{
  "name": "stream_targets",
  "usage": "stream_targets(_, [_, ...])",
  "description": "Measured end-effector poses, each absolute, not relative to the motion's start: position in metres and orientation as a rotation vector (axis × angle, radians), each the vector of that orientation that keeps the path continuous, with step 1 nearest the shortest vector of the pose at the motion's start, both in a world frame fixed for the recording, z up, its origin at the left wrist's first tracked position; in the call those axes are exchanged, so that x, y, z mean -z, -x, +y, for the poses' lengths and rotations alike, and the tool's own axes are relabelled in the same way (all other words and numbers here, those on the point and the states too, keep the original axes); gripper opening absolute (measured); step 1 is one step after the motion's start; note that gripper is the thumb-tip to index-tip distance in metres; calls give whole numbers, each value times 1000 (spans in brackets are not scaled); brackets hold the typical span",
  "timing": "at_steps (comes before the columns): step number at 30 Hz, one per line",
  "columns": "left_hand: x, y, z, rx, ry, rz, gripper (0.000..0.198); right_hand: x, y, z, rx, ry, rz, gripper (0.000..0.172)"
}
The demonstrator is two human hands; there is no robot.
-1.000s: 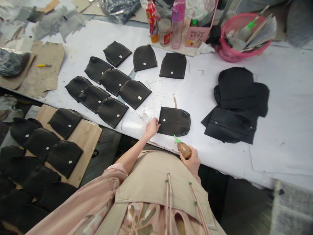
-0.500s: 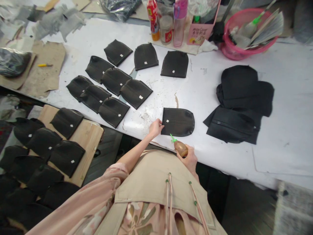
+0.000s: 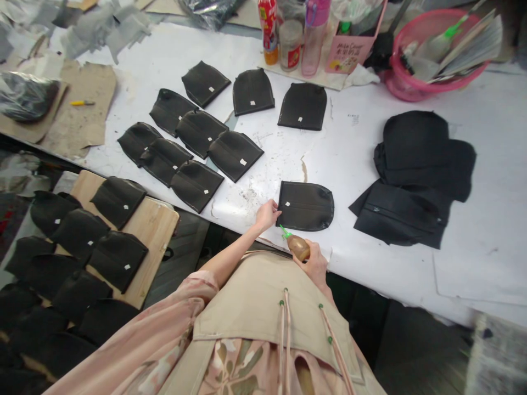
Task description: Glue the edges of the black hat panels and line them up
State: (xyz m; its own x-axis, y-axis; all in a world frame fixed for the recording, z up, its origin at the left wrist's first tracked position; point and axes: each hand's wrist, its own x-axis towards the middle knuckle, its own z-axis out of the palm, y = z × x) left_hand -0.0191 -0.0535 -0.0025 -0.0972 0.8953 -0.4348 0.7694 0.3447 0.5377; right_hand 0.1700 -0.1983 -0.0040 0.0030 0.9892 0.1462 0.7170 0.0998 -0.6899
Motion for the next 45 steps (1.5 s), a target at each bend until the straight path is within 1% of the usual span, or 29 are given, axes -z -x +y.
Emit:
stream_targets(7, [10,22,-54,-278,-1422,1870,16,2,-166,-192,-655,1691,-1731,48])
stream_targets(15, [12,23,-51,-266,-1352,1836,13,-2,-169,-191,-928,1787,-1478,52])
stream_targets(19, [13,24,-51,-283,-1329,1820,13,-5,-168,-189,-952,1866,-1342,53])
stream_targets(23, [16,26,-50,-295,-1301,1809,13,-8,-169,-183,-1014,1866,-1323,53])
stream_targets(26, [18,27,-49,-318,-1288,1799,12,-10,-172,-182,-1225,1806,-1158,50])
stream_targets(29, [17,27,-47,-339,-1249,1763,15,-11,-178,-183,-1594,1584,-683,46])
stream_targets(31, [14,27,-44,-378,-1157,1712,15,-10,-185,-184,-1721,1372,-307,46])
stream_targets(33, [9,26,-41,-464,-1000,1617,17,-8,-195,-183,-1683,1186,7,49])
stream_targets(35, [3,26,-39,-561,-833,1468,18,-8,-208,-179,-1640,1017,194,53])
stream_targets(39, [-5,24,-41,-658,-518,1151,18,-13,-235,-170,-1573,826,266,64])
stream_targets(42, [-13,21,-43,-670,-441,998,17,-19,-249,-168,-1515,816,306,60])
stream_targets(45, [-30,17,-37,-745,-442,862,27,-20,-254,-169,-1463,815,302,54])
